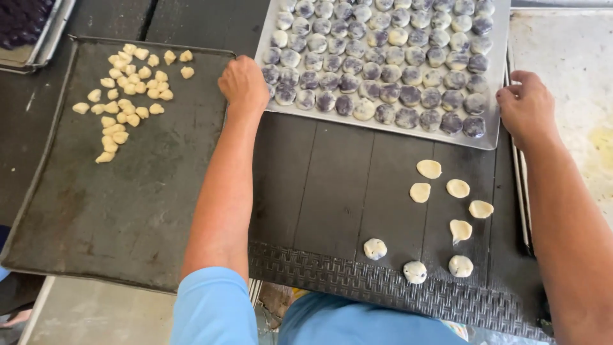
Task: Manually filling small dough circles with purple filling and rolling them into balls before placing them on a tray.
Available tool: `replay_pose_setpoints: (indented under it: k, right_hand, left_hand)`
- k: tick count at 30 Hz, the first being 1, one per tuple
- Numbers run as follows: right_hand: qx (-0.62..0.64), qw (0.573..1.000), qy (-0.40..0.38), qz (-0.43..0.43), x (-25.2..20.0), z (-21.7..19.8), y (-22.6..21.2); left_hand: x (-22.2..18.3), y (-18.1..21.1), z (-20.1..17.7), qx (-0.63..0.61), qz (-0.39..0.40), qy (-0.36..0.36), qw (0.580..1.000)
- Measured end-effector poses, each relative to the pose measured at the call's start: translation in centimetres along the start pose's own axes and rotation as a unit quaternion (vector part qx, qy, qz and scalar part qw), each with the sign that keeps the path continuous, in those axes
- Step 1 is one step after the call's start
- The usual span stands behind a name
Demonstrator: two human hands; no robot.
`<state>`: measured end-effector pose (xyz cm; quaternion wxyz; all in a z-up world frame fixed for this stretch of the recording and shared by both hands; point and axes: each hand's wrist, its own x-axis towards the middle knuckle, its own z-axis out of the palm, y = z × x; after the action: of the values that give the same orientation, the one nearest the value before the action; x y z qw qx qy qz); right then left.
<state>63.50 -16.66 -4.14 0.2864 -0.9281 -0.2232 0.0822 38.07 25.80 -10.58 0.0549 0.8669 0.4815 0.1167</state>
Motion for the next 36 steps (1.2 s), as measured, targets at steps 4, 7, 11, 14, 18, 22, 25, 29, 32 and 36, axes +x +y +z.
replay_pose_setpoints:
  k: [4,7,11,14,18,22,25,29,32,36]
  right_hand:
    - [-0.027,0.999,0.011,-0.037,0.7,0.4,1.1]
    - [-0.008,1.0,0.015,-0.016,0.2,0.4,-0.3]
    - [-0.009,1.0,0.016,-0.015,-0.6,0.3,-1.2]
    - [-0.006,1.0,0.005,0.009,-1.4,0.0,-2.5]
    - [-0.007,1.0,0.013,0.02,-1.8,-0.2,-3.1]
    - [-0.028,0.999,0.019,-0.021,-0.9,0.5,-1.8]
    - [-0.081,0.996,-0.016,-0.012,-0.5,0.2,-4.0]
    - [-0.236,0.959,0.089,-0.13,-2.7,6.8,-11.3]
    - [-0.181,0.936,0.095,-0.287,-8.7,14.7,-19.4]
    - [-0.103,0.865,0.093,-0.482,-13.5,22.4,-26.2]
  left_hand:
    - [-0.8,-0.1,-2.1,-0.008,-0.05,-0.071,0.996]
    - [-2.2,-0.4,-2.5,0.001,-0.042,-0.067,0.997]
    - [-3.8,-1.2,-3.0,-0.025,-0.043,-0.068,0.996]
    - [-4.6,-1.6,-2.8,-0.037,-0.052,-0.074,0.995]
    - [-5.6,-2.3,-1.8,-0.043,-0.031,-0.058,0.997]
    - [-7.5,-3.6,-0.8,-0.097,-0.037,-0.007,0.995]
    - [-10.2,-3.7,-1.8,-0.142,0.011,0.082,0.986]
    - [-14.2,-2.5,-3.0,-0.166,0.112,0.232,0.952]
    - [-14.9,-2.4,-2.5,-0.189,0.112,0.305,0.927]
    - [-14.6,-3.6,-1.6,-0.416,0.103,0.345,0.835]
